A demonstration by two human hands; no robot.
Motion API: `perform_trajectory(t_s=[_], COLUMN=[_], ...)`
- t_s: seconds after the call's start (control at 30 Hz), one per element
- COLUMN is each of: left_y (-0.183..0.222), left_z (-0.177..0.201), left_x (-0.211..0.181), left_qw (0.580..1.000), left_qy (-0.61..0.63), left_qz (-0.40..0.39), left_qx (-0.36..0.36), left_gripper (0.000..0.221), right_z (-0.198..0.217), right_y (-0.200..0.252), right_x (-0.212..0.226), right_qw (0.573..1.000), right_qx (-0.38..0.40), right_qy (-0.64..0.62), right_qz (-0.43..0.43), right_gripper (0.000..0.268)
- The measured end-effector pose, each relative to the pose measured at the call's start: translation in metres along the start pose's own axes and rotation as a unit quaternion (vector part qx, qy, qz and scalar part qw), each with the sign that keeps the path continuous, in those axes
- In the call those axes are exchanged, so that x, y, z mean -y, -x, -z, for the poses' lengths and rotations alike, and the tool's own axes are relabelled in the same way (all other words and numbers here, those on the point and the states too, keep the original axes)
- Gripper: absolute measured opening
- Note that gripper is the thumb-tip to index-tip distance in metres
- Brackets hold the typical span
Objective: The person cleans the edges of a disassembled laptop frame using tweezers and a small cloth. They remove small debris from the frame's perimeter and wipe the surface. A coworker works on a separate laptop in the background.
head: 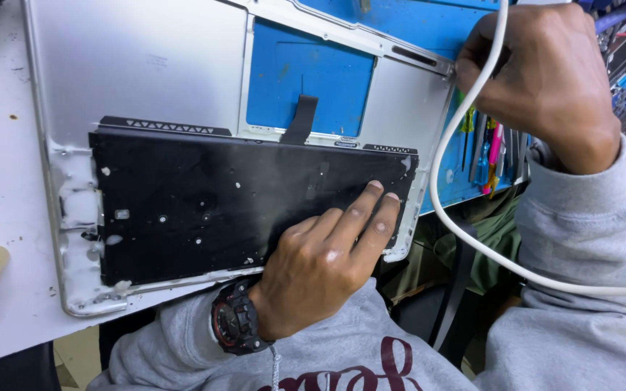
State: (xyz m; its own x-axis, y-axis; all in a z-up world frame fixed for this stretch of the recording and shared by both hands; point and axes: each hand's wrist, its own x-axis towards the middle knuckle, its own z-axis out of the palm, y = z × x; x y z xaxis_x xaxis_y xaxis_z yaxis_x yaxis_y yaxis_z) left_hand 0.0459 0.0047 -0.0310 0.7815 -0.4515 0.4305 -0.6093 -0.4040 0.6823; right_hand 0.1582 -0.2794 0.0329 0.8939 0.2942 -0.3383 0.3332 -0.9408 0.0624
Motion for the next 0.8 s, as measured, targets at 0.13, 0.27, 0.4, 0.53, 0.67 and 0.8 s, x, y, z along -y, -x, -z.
perform_trajectory(t_s=[0.13,0.27,0.4,0.53,0.67,0.8], left_y=[-0.004,-0.005,-0.004,-0.003,-0.003,-0.001], left_z=[-0.001,0.001,0.000,0.002,0.003,0.001], left_x=[-0.002,-0.002,-0.001,0.001,0.002,0.002], left_qw=[1.000,1.000,1.000,1.000,1.000,1.000], left_qy=[0.000,-0.008,-0.003,-0.006,0.002,0.004], left_qz=[0.003,-0.002,0.000,-0.004,-0.014,-0.010], left_qx=[0.001,0.001,-0.004,0.000,0.005,0.005], left_gripper=[0.018,0.015,0.016,0.018,0.019,0.019], right_z=[-0.005,-0.019,-0.020,-0.024,-0.015,-0.011], right_y=[0.001,0.016,0.015,0.012,0.016,0.015], right_x=[-0.004,-0.010,-0.006,-0.004,0.009,0.014], right_qw=[1.000,0.998,0.998,0.995,0.982,0.973], right_qx=[-0.008,-0.015,-0.053,-0.031,-0.024,0.004], right_qy=[-0.008,0.013,-0.001,-0.004,-0.119,-0.180], right_qz=[-0.015,-0.058,-0.043,-0.094,-0.147,-0.145], right_gripper=[0.016,0.014,0.013,0.007,0.006,0.006])
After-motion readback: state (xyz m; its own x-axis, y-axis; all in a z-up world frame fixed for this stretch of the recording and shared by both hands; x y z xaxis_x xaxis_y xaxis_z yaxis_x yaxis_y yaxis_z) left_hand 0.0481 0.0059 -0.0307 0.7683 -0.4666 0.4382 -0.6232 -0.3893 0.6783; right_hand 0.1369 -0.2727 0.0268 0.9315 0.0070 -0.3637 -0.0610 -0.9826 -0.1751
